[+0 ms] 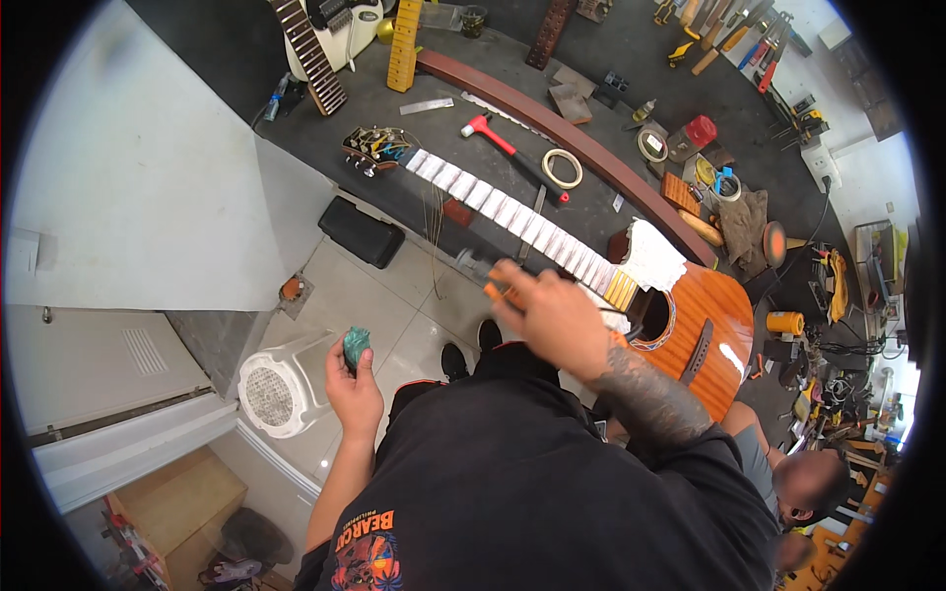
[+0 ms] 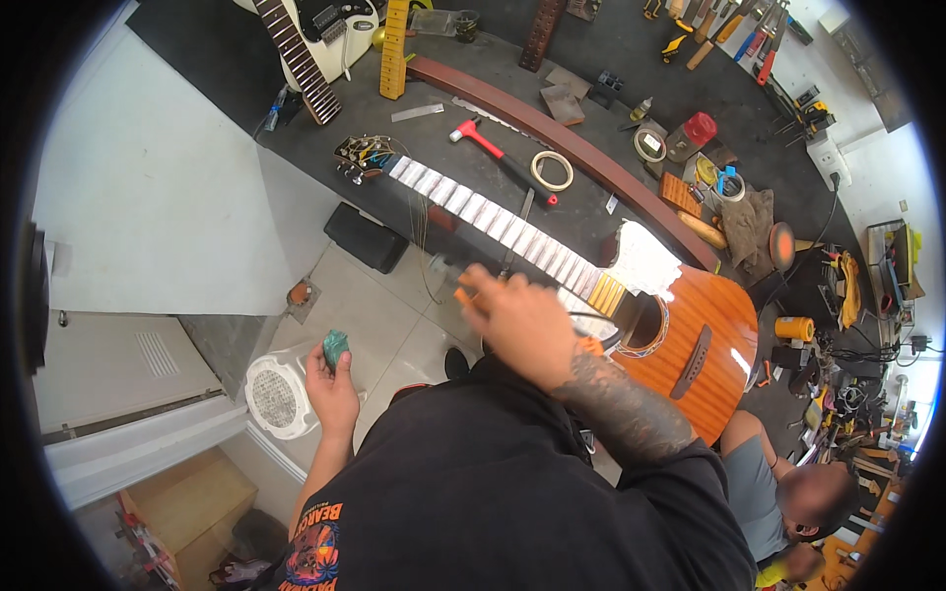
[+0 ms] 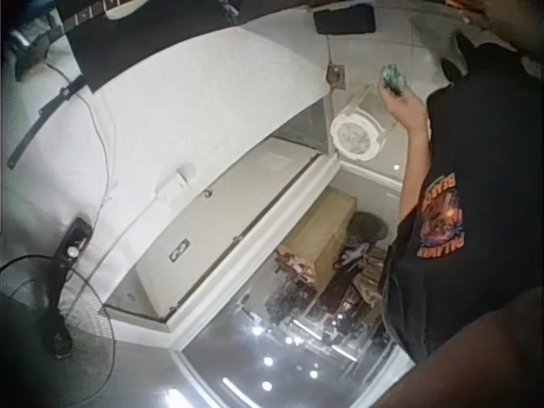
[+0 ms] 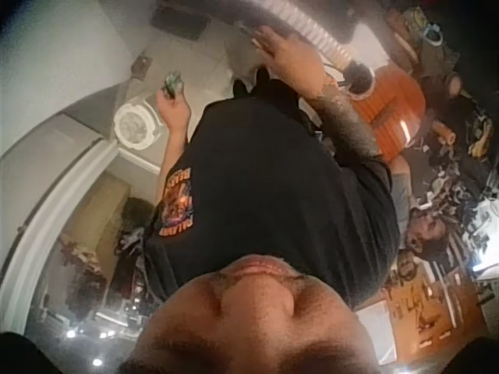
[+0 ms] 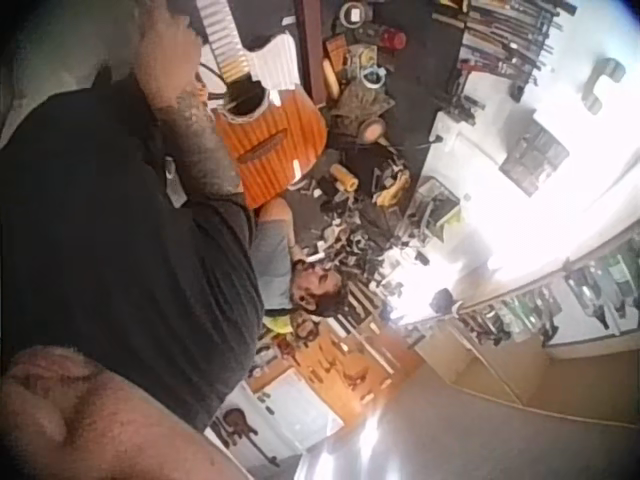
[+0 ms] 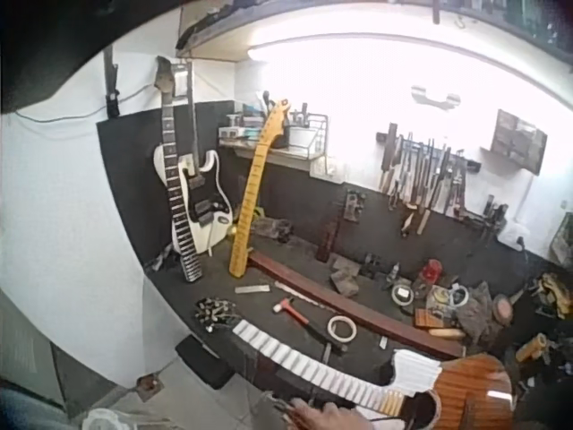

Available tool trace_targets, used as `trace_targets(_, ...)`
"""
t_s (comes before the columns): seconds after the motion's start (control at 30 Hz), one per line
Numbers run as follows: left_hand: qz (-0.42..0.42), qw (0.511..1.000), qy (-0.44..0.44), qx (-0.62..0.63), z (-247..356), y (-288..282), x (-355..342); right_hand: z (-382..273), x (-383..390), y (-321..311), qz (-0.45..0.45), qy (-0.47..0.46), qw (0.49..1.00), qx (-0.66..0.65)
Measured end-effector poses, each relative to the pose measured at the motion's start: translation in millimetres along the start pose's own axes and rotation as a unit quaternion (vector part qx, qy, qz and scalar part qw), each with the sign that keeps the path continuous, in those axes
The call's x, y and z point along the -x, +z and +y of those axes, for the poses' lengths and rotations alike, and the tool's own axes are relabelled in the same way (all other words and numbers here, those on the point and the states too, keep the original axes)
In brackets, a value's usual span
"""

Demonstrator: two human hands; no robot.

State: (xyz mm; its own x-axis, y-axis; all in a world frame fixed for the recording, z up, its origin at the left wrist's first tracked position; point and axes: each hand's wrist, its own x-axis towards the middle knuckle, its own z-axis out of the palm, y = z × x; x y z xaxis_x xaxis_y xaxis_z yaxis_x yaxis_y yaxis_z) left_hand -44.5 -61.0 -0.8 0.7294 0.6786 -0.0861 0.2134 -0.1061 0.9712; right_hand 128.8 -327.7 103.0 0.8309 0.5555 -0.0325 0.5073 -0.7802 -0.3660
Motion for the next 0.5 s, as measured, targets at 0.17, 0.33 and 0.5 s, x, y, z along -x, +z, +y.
trace_targets(0.17,-0.01,0.998,-0.051,-0.021,-12.5,11.0,8.8,52.4,-38.7,-5.1,-0.002,0.031,0.994,0.105)
trace_targets(0.33,-0.014,0.998,-0.06,-0.003,-9.4,29.3,20.1,72.1,-58.0,4.9,-0.02,-0.002,0.992,0.125)
trace_targets(0.5,-0.017,0.997,-0.077,0.001,-2.1,44.8,27.4,76.7,-58.6,8.0,-0.014,-0.038,0.992,0.117)
